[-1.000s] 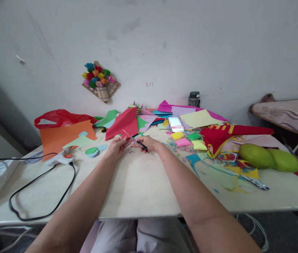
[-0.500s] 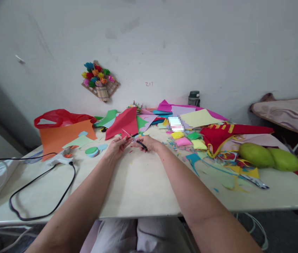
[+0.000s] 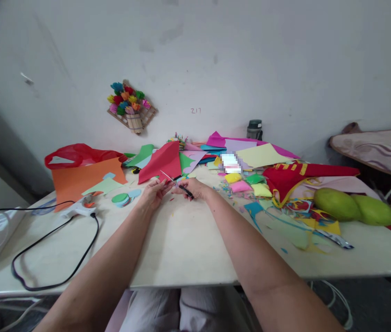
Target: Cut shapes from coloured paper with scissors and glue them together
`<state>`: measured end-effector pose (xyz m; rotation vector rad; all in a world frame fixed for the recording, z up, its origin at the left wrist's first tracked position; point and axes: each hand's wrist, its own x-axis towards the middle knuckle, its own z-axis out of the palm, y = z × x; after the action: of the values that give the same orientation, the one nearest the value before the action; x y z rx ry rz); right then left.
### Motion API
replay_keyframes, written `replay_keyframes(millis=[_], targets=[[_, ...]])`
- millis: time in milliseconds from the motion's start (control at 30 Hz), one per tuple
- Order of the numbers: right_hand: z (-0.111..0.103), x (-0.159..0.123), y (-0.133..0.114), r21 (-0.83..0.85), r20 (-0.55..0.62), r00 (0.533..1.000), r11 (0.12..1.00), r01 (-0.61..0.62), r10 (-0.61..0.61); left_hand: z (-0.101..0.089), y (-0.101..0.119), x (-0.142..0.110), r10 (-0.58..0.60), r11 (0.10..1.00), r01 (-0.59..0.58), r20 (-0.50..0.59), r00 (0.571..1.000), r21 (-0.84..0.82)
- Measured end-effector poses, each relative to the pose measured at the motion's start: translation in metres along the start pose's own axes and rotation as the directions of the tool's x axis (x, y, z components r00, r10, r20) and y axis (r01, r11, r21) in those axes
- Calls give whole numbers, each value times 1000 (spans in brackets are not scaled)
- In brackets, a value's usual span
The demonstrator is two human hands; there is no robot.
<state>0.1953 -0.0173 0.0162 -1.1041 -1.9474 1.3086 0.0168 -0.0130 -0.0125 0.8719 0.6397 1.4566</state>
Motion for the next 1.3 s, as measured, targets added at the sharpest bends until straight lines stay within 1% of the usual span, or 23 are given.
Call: replay_keyframes(millis=[200, 367, 633, 833, 933, 1300], targets=[[1, -3, -1, 22, 17, 999, 999, 29, -29, 2, 1, -1, -23, 1000, 23, 16, 1000, 11], [1, -4, -2, 22, 21, 999, 999, 35, -35, 3, 2, -2, -44, 999, 44, -4, 999, 27], [0, -2, 1, 21, 17, 999, 999, 41, -41, 2, 2, -1, -37, 999, 36, 8, 999, 34], [-1, 0, 3, 16, 40, 998, 999, 50, -50, 1, 1, -1, -32, 998, 31, 16, 999, 45], [-1, 0, 3, 6, 27, 999, 999, 43, -43, 0, 1, -1, -27, 999, 26, 19, 999, 44], [3, -7, -10, 15, -35, 999, 1000, -9, 10, 4, 4, -3, -41, 998, 40, 16, 999, 39]])
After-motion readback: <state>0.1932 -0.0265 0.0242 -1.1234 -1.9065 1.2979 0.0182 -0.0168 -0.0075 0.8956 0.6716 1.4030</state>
